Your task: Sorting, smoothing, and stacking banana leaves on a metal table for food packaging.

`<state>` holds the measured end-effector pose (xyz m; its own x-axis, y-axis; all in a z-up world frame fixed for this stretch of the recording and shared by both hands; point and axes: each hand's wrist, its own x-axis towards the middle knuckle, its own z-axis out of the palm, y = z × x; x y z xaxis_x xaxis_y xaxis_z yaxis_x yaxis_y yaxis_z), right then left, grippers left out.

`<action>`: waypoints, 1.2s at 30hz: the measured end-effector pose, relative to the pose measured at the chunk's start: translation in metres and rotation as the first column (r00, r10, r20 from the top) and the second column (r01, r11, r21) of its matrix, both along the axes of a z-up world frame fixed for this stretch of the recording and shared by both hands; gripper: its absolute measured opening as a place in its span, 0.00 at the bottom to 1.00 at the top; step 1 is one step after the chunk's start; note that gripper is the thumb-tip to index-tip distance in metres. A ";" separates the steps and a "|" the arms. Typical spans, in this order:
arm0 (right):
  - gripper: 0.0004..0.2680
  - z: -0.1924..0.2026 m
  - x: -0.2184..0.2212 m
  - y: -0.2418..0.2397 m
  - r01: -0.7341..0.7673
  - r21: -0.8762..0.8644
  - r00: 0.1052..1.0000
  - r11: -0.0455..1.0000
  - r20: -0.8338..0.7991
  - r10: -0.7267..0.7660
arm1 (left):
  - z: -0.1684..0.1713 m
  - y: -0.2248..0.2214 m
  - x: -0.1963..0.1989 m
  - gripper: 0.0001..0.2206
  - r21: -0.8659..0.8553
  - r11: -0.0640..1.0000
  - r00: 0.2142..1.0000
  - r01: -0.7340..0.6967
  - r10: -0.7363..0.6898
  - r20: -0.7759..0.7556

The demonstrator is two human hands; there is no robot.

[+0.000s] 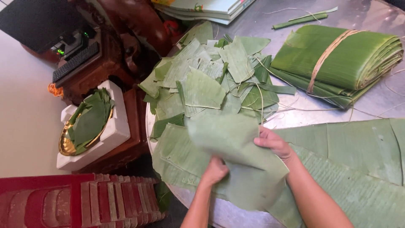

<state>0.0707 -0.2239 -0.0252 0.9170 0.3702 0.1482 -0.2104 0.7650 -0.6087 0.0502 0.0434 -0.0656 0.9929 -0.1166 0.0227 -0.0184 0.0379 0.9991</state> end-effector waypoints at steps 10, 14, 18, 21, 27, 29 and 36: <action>0.17 0.023 -0.004 -0.007 -0.020 -0.059 0.999 0.998 0.035 0.022 | 0.056 -0.005 0.031 0.25 0.446 0.895 0.925 0.000 -0.169 0.340; 0.17 -0.053 0.028 -0.021 0.021 -0.172 1.000 0.985 0.016 -0.019 | 0.093 -0.003 0.053 0.24 0.602 0.798 0.860 -0.036 -0.283 0.426; 0.15 -0.074 0.042 -0.021 -0.017 -0.337 1.000 0.942 -0.029 0.007 | 0.149 -0.009 0.086 0.15 0.795 0.483 0.706 -0.368 -0.410 0.577; 0.16 -0.023 0.027 -0.017 -0.081 -0.429 0.997 0.900 -0.022 0.079 | 0.193 -0.012 0.131 0.10 0.635 0.199 0.473 -0.746 -0.513 0.716; 0.13 0.019 0.015 -0.019 -0.155 -0.467 0.971 0.871 0.089 0.221 | 0.210 -0.005 0.183 0.38 0.453 0.234 0.384 -0.860 -0.286 0.878; 0.12 0.019 0.019 -0.038 -0.089 -0.441 0.970 0.893 0.166 0.179 | 0.192 -0.035 0.159 0.59 0.558 0.328 0.515 -0.763 -0.214 0.830; 0.14 0.011 -0.011 -0.127 0.331 -0.199 0.861 0.922 0.464 -0.208 | -0.137 -0.085 0.174 0.52 0.796 0.201 0.804 -0.571 -0.062 0.592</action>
